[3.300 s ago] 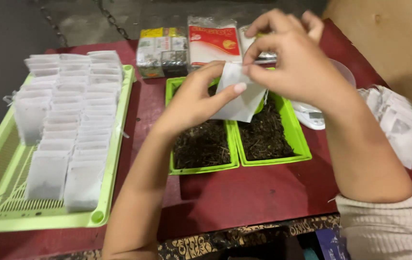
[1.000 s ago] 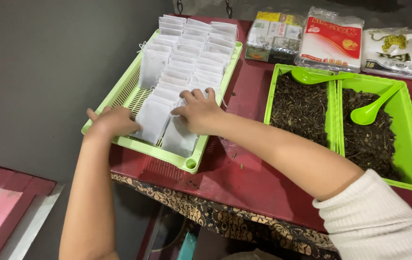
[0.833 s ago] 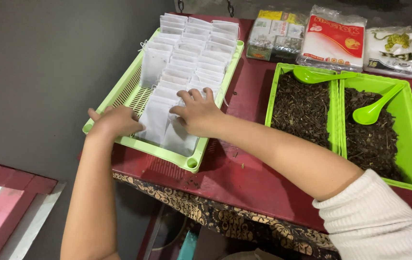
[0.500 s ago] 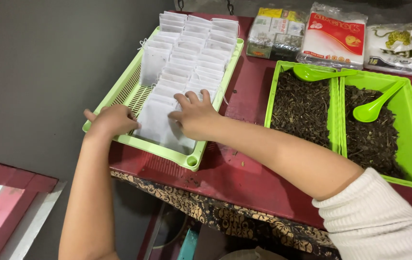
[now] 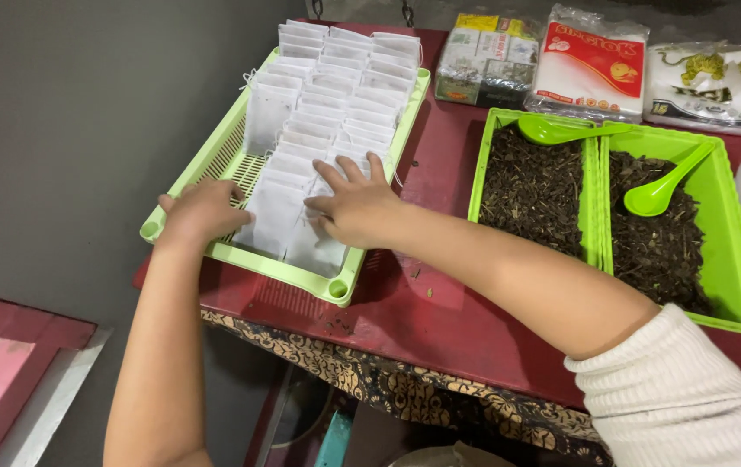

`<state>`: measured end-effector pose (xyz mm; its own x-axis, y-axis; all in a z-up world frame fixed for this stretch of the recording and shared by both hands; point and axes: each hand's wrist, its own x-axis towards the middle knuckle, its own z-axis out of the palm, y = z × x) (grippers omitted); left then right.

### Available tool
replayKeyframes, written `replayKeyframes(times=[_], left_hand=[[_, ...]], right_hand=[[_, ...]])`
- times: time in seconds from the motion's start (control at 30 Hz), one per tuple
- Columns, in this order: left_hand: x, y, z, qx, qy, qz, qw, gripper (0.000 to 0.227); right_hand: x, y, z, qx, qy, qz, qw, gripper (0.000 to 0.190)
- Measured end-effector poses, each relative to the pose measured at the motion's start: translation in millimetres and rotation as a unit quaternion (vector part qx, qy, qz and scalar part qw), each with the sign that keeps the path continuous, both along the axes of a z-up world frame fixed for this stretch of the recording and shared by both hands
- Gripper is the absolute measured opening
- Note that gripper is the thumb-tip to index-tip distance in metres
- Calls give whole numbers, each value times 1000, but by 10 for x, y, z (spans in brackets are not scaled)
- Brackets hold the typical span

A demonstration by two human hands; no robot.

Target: Filling individual tea bags with loose tea leaves using a scoop and organizing them in a tray

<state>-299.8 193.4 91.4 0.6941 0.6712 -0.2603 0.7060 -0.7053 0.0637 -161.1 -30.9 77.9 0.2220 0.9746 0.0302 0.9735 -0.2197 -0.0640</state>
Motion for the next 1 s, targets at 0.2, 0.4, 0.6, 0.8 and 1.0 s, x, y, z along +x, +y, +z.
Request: replayKeyframes(times=[0.2,0.4,0.6,0.8,1.0], left_hand=[[202,-815,309,80,-88,-187,975,79],[600,-1717,648,51,-97,-300,948,80],[1038,-2331,264,130,-270,-461,835,104],[1165,-3279,203,148,-324,-523,774,103],[1313,-3702,125,191,-343,-557,732,102]], right_hand=[[144,-415,366,-10,14,-31,999,54],[411,-1317,614,25,0,-95,995,51],[761,-2545,767,11,97,-256,962,59],[1023,-4147,606,144,18,-399,905,50],[1227,-5734,114,115,-97,-582,799,42]])
